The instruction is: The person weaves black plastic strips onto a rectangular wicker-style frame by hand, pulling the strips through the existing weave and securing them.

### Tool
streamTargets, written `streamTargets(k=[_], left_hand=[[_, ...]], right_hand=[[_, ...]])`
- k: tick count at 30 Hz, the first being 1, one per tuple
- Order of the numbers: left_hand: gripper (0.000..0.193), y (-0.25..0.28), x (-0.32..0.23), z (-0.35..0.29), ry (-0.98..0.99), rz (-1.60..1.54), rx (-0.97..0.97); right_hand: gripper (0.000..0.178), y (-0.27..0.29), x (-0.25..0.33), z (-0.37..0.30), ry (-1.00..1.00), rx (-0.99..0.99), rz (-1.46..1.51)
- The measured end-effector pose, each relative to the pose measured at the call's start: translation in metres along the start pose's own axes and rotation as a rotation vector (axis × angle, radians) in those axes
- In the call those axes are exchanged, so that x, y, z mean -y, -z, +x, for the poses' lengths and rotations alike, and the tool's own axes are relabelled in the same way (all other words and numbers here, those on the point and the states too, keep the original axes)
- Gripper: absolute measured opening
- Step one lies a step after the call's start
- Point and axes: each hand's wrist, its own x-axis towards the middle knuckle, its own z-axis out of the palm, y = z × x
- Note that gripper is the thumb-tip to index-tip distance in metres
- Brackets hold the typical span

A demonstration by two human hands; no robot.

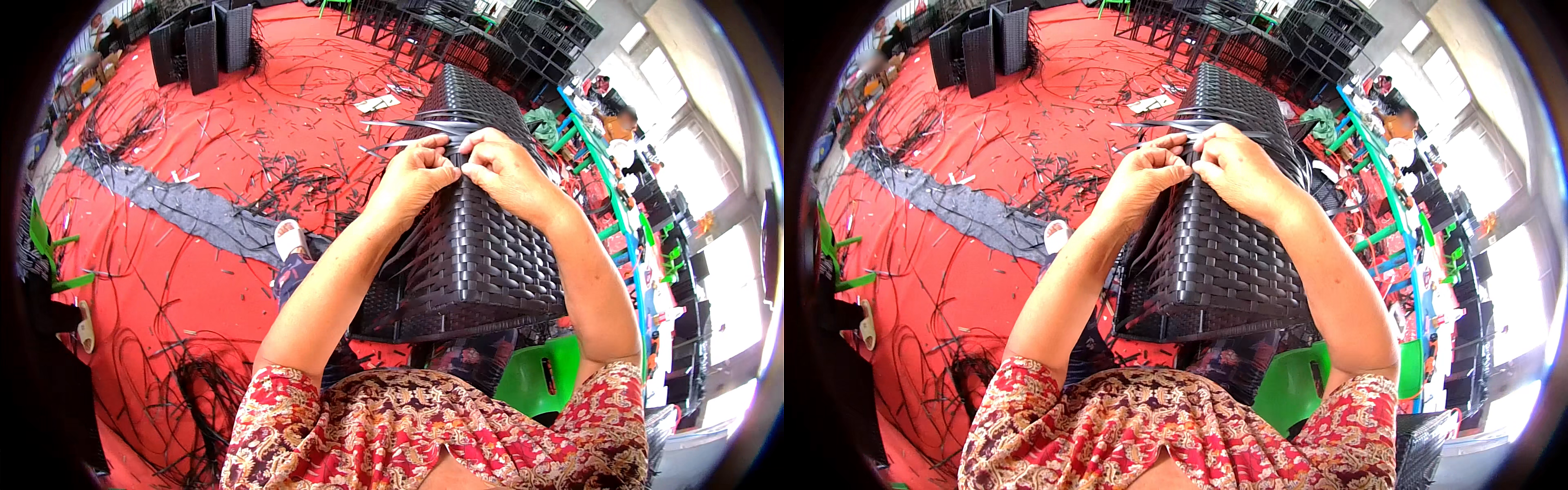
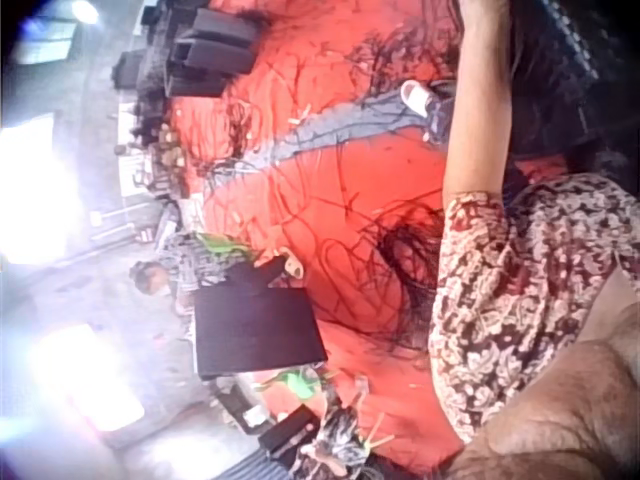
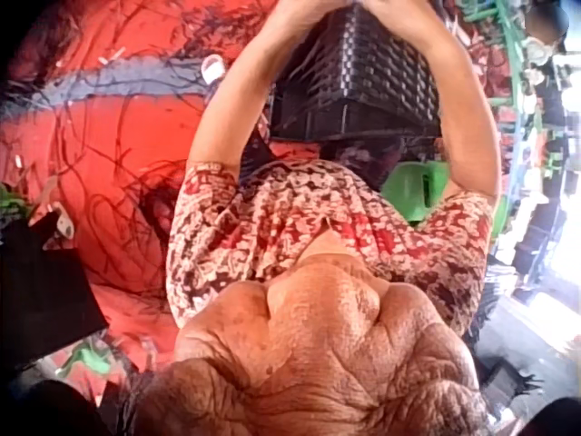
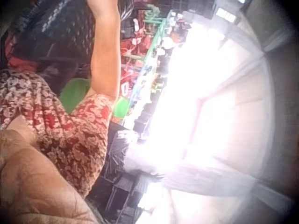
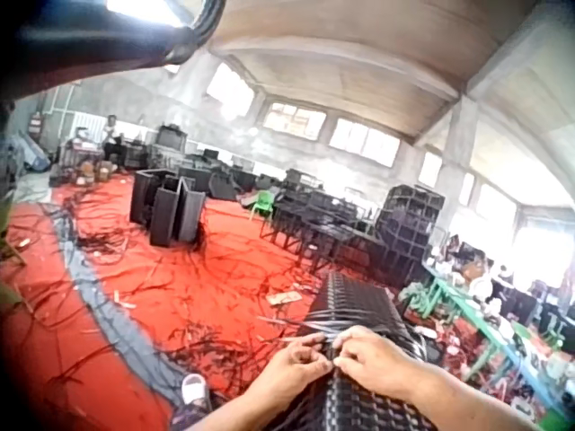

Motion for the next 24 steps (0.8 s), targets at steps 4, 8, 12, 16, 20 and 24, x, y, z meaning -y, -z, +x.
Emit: streamTargets(k=[4,8,12,16,20,24], left_hand=[[0.013,-0.001,0.004,-0.002,-0.053,0.026,-0.06],[0.013,0.001,-0.002,-0.007,-0.11,0.191,-0.105],[0.014,0.006,-0.012,-0.019,-0.173,0.336,-0.143],[0.015,0.01,0.001,-0.029,-0.222,0.139,-0.181],[0.011,0.014,0.037,-0.036,-0.217,0.106,-0.188],[0.014,0.009,0.053,-0.034,-0.132,0.214,-0.144]], right_hand=[[0.007,0.002,0.011,-0.001,-0.078,-0.085,0.033],[0.009,-0.003,0.022,-0.005,-0.156,-0.014,0.165],[0.009,-0.006,0.024,-0.001,-0.129,0.044,0.191],[0.016,-0.002,0.015,0.008,-0.171,0.097,0.3],[0.016,0.006,0.04,0.029,-0.099,0.078,0.566],[0.018,0.001,0.049,0.037,0.026,0.128,0.351]])
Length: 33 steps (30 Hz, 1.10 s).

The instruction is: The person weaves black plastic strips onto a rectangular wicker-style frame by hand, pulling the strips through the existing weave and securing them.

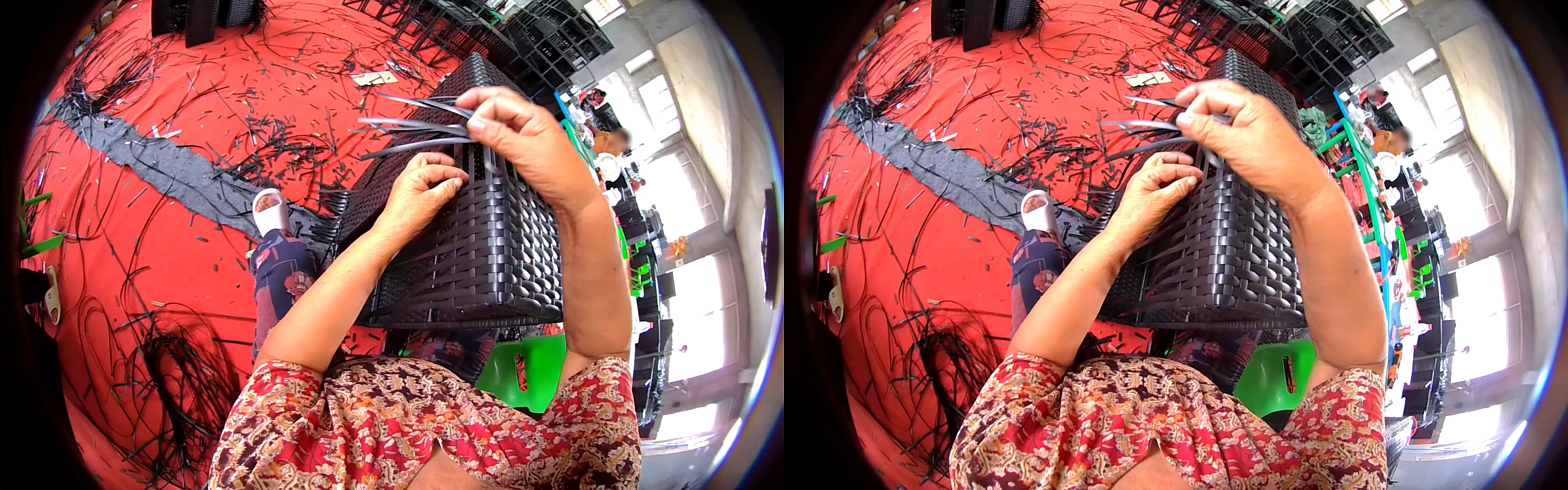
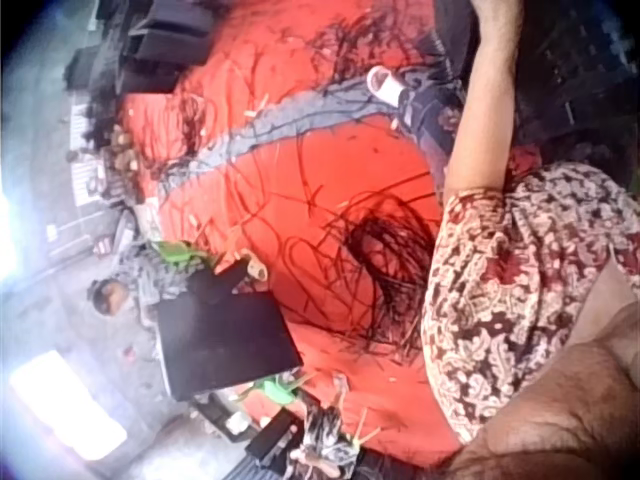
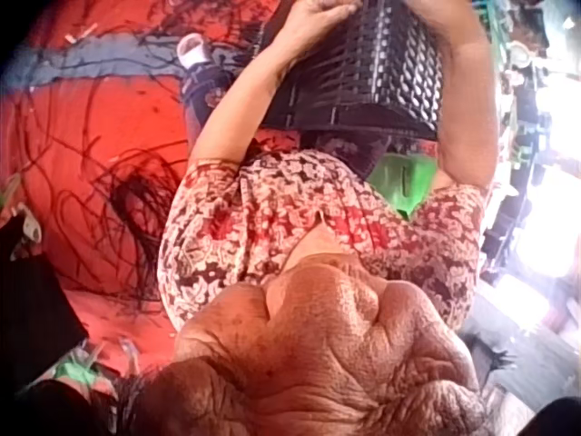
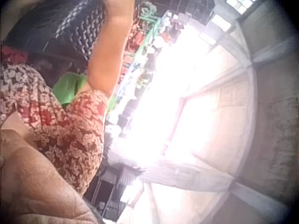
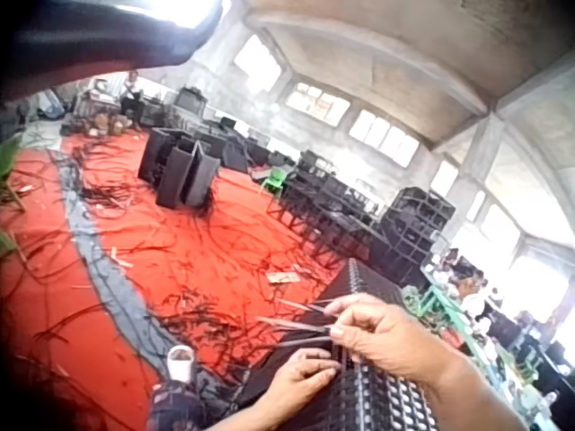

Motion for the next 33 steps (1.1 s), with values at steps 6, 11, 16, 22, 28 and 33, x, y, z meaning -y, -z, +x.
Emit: streamTargets(k=[6,11,16,22,28,33], left_hand=[[0.021,-0.018,0.024,0.013,-0.064,0.026,0.12],[0.026,-0.024,0.007,0.016,0.053,-0.329,0.266],[0.031,-0.027,0.001,0.011,0.093,-0.461,0.251],[0.034,-0.025,0.001,0.009,0.052,-0.532,0.226],[0.034,-0.025,0.002,0.01,0.077,-0.516,0.234],[0.029,-0.024,-0.001,0.009,0.046,-0.545,0.226]], right_hand=[[0.024,-0.008,-0.031,-0.019,0.017,-0.09,-0.461],[0.027,0.014,-0.036,-0.03,-0.136,-0.097,-0.233],[0.028,0.02,-0.034,-0.039,-0.09,-0.021,-0.186],[0.027,0.02,-0.024,-0.039,-0.221,-0.026,0.027],[0.024,0.021,-0.029,-0.039,-0.241,-0.045,0.051],[0.023,0.019,-0.031,-0.038,-0.261,-0.1,0.088]])
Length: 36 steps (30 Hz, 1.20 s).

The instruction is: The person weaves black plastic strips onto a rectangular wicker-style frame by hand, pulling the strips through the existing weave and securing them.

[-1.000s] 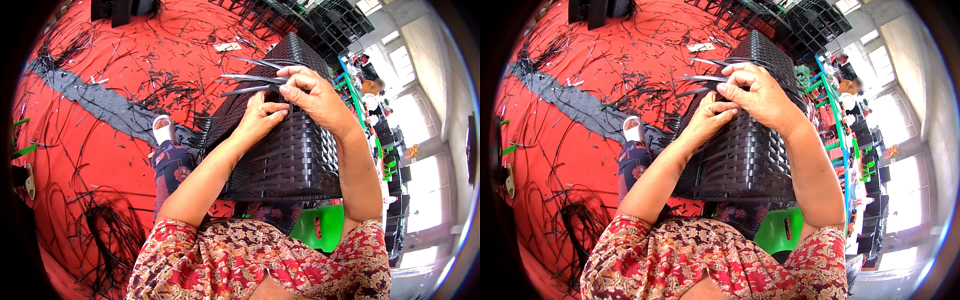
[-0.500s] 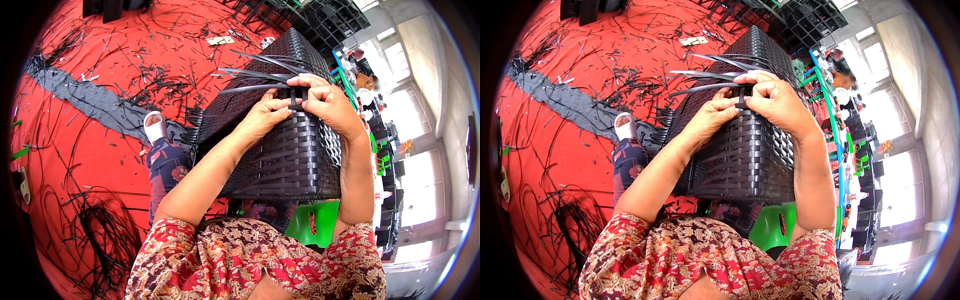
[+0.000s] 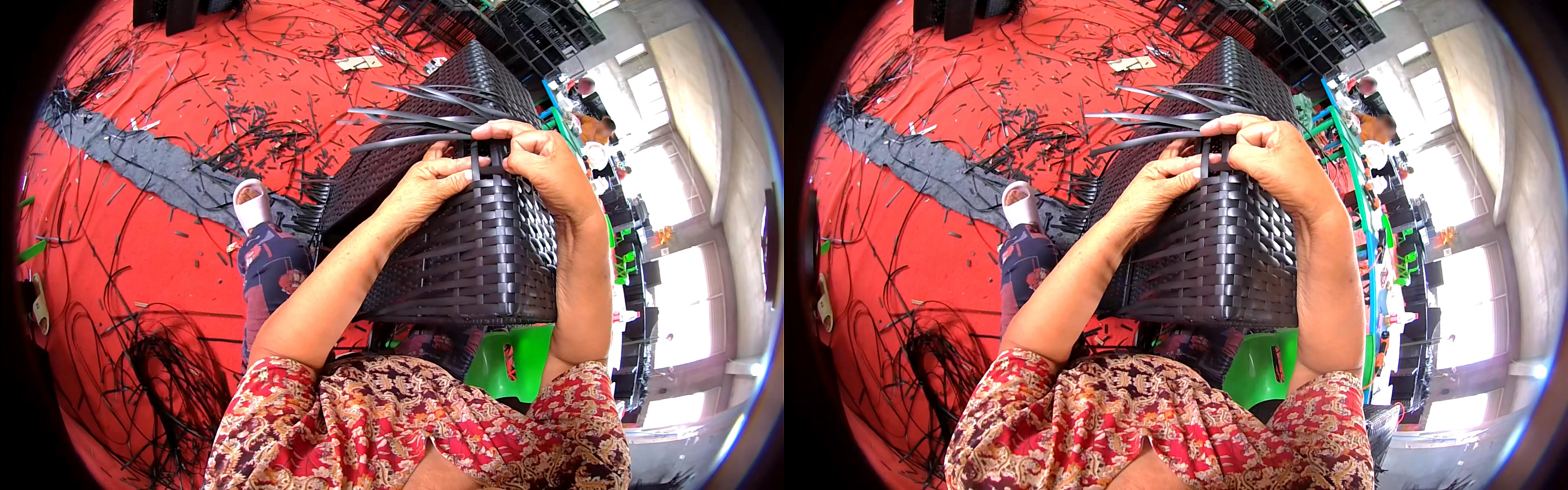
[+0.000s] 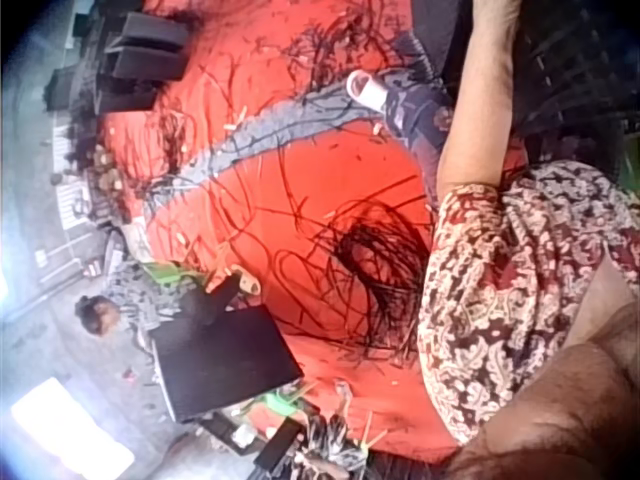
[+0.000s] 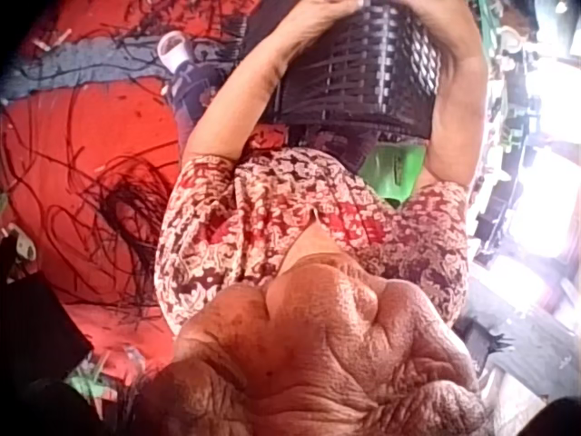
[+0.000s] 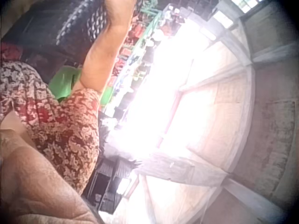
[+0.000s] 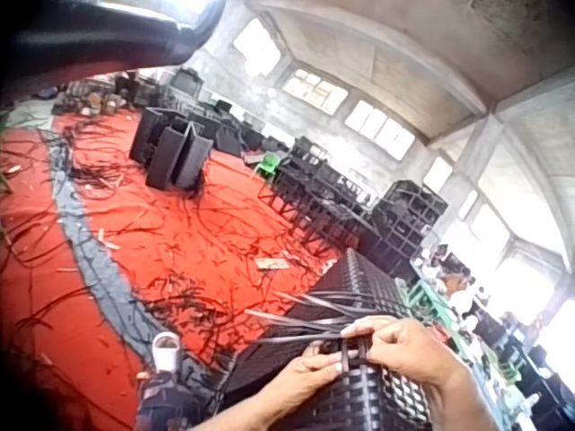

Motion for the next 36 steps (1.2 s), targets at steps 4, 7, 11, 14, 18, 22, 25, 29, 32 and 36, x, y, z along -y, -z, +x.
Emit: streamTargets(k=[4,7,11,14,18,22,25,29,32,36], left_hand=[[0.028,0.002,0.004,0.0,0.003,-0.031,-0.002],[0.03,0.003,0.007,0.001,-0.013,-0.008,-0.004],[0.032,0.003,0.005,0.0,-0.012,0.034,-0.019],[0.033,0.002,0.006,-0.001,-0.027,0.036,-0.025],[0.033,0.001,0.005,-0.002,-0.022,0.042,-0.048],[0.03,0.005,0.005,-0.003,0.054,-0.026,-0.06],[0.024,0.006,0.005,-0.004,0.205,-0.141,-0.087],[0.011,0.006,0.008,0.001,0.009,-0.038,-0.146],[0.005,0.005,-0.008,-0.007,0.024,0.118,-0.209],[0.005,0.045,-0.029,-0.031,0.205,0.405,-0.217]], right_hand=[[0.023,-0.002,0.002,0.0,-0.018,-0.008,-0.029],[0.023,-0.005,0.001,0.001,0.033,-0.037,-0.084],[0.023,-0.013,0.009,-0.002,0.008,-0.115,-0.123],[0.024,-0.011,0.006,-0.002,0.033,-0.129,-0.163],[0.027,-0.014,0.0,0.001,0.133,-0.108,-0.228],[0.03,-0.019,-0.002,0.007,0.197,-0.027,-0.319],[0.032,-0.021,-0.012,0.011,0.213,-0.032,-0.372],[0.03,-0.02,-0.005,0.011,0.243,-0.078,-0.372],[0.024,0.005,0.017,-0.003,0.191,-0.206,-0.175],[0.017,0.037,0.041,-0.047,0.245,-0.368,-0.036]])
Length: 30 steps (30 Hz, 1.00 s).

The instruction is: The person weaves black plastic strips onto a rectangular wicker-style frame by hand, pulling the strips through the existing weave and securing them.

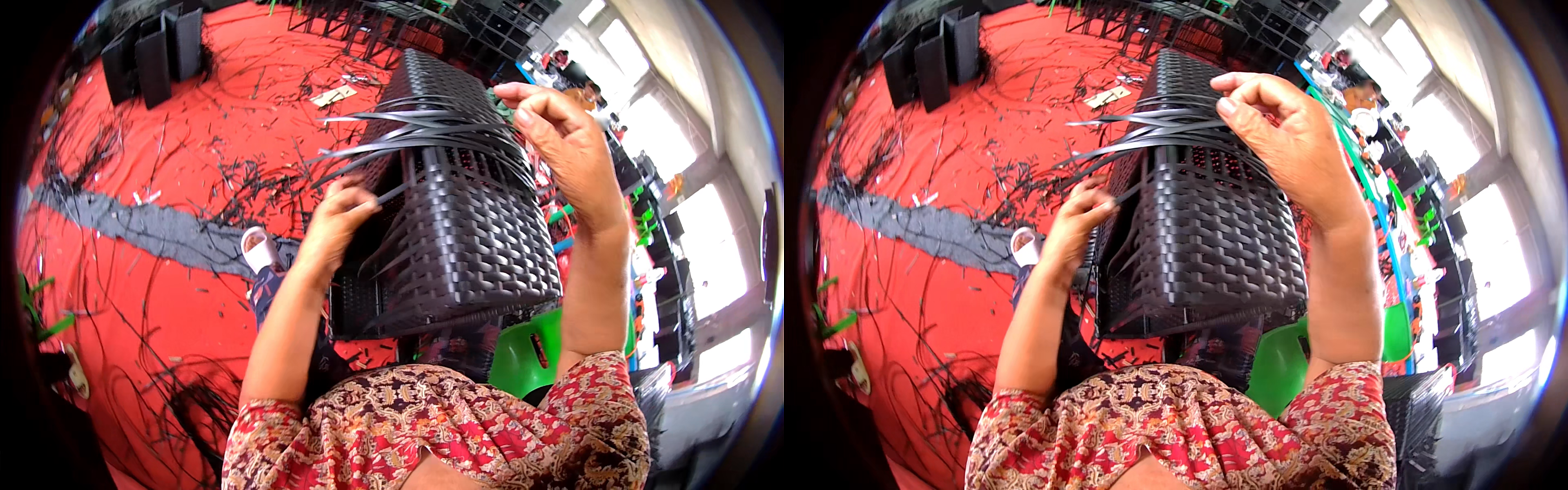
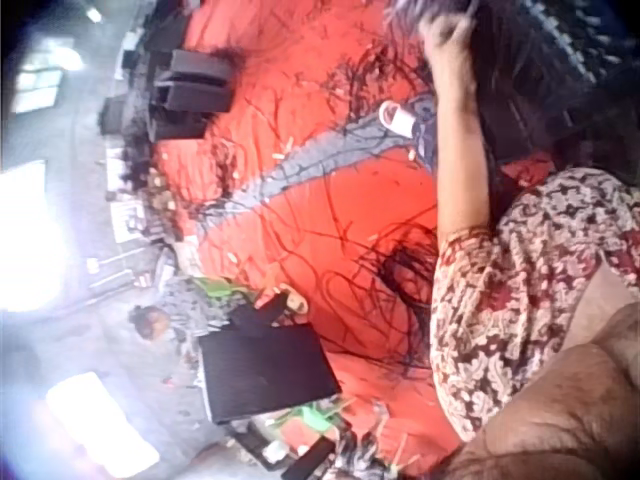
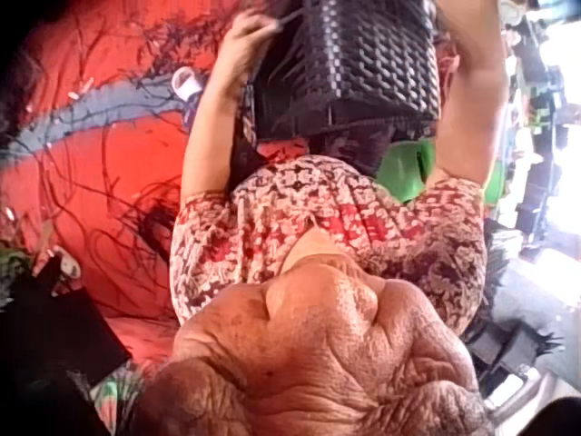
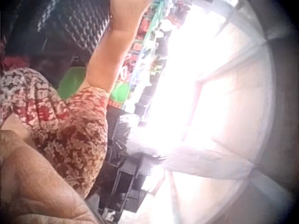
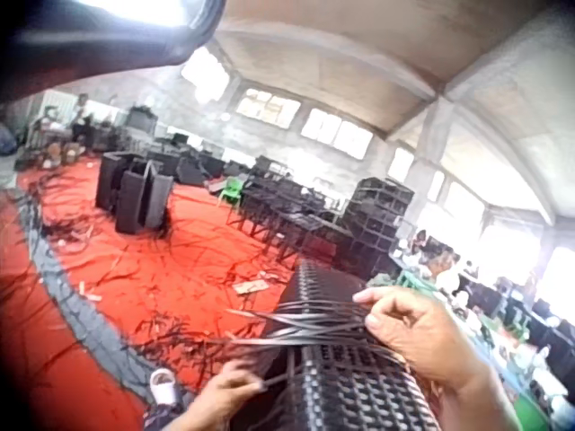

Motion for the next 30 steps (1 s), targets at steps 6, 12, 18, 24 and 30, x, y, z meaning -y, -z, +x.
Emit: streamTargets(k=[6,12,18,24,30], left_hand=[[0.013,0.101,0.06,-0.046,0.258,-0.02,0.036],[0.011,0.089,0.044,-0.057,0.411,0.126,0.15],[0.012,0.059,-0.03,-0.065,0.289,0.969,0.094],[0.022,-0.046,-0.116,-0.034,-0.432,1.015,0.156],[0.029,-0.086,-0.109,0.01,-0.611,1.363,0.301]], right_hand=[[0.022,0.047,-0.021,-0.055,-0.049,-0.097,-0.029],[0.011,0.047,-0.071,-0.094,-0.147,-0.081,-0.108],[0.022,0.02,-0.098,-0.106,0.15,-0.128,-0.45],[0.028,0.013,-0.101,-0.109,0.141,-0.058,-0.451],[0.032,0.009,-0.1,-0.102,0.09,0.031,-0.459]])
